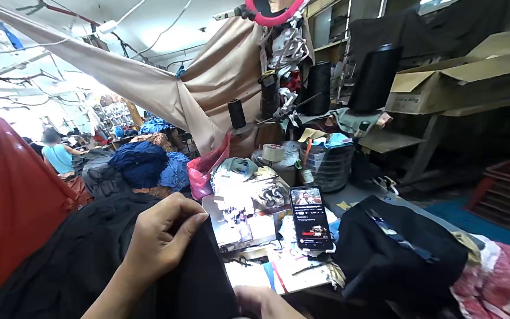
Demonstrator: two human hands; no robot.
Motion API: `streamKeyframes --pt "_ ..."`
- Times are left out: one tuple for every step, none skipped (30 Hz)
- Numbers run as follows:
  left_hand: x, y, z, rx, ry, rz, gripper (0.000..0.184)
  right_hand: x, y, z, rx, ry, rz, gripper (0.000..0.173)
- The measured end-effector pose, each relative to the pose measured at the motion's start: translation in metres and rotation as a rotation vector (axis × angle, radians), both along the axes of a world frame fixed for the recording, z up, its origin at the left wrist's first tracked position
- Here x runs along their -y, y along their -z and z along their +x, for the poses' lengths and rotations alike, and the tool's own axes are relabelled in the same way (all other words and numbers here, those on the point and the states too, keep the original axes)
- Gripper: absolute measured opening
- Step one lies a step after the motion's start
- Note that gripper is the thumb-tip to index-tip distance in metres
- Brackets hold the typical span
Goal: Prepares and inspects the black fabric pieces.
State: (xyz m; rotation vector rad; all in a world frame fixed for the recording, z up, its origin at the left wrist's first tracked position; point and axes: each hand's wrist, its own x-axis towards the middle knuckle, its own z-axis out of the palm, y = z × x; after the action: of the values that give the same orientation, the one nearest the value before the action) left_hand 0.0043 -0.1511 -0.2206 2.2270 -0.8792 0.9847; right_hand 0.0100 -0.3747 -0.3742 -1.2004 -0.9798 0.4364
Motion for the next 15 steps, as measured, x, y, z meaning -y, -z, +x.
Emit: streamKeyframes --pt "0.002 0.003 0.001 0.000 0.014 0.040 0.012 -0.005 -0.005 0.008 0.062 0.053 0.025 0.039" --pt "0.006 0.006 0.002 0.000 0.037 0.083 0.014 -0.009 -0.012 0.014 0.098 0.098 0.081 0.047" --pt "0.010 0.008 0.003 0.003 0.063 0.132 0.015 -0.014 -0.020 0.019 0.118 0.134 0.158 0.050" --pt "0.015 0.011 0.002 0.002 0.093 0.175 0.016 -0.018 -0.028 0.021 0.124 0.165 0.238 0.048" --pt "0.019 0.013 0.000 0.001 0.116 0.210 0.017 -0.022 -0.034 0.023 0.129 0.185 0.309 0.043" --pt "0.023 0.014 -0.001 0.005 0.137 0.228 0.017 -0.025 -0.039 0.023 0.136 0.198 0.353 0.037" --pt "0.025 0.014 -0.002 0.012 0.149 0.237 0.017 -0.027 -0.041 0.023 0.139 0.208 0.376 0.030" --pt "0.025 0.012 -0.004 0.018 0.151 0.237 0.016 -0.028 -0.041 0.023 0.134 0.216 0.376 0.023" --pt "0.024 0.010 -0.006 0.028 0.139 0.229 0.016 -0.028 -0.038 0.022 0.133 0.231 0.356 0.015" --pt "0.022 0.006 -0.007 0.039 0.117 0.214 0.016 -0.029 -0.032 0.020 0.130 0.237 0.324 0.010" --pt "0.018 0.002 -0.009 0.046 0.092 0.189 0.015 -0.028 -0.023 0.019 0.126 0.231 0.285 0.009" --pt "0.013 -0.003 -0.010 0.052 0.070 0.152 0.015 -0.028 -0.013 0.018 0.113 0.223 0.236 0.010" --pt "0.008 -0.008 -0.011 0.056 0.048 0.113 0.014 -0.027 -0.003 0.016 0.091 0.227 0.182 0.011" --pt "0.003 -0.013 -0.013 0.063 0.019 0.075 0.012 -0.026 0.007 0.012 0.054 0.238 0.123 0.012" --pt "-0.001 -0.017 -0.014 0.072 -0.015 0.036 0.011 -0.025 0.016 0.007 -0.014 0.248 0.060 0.012"
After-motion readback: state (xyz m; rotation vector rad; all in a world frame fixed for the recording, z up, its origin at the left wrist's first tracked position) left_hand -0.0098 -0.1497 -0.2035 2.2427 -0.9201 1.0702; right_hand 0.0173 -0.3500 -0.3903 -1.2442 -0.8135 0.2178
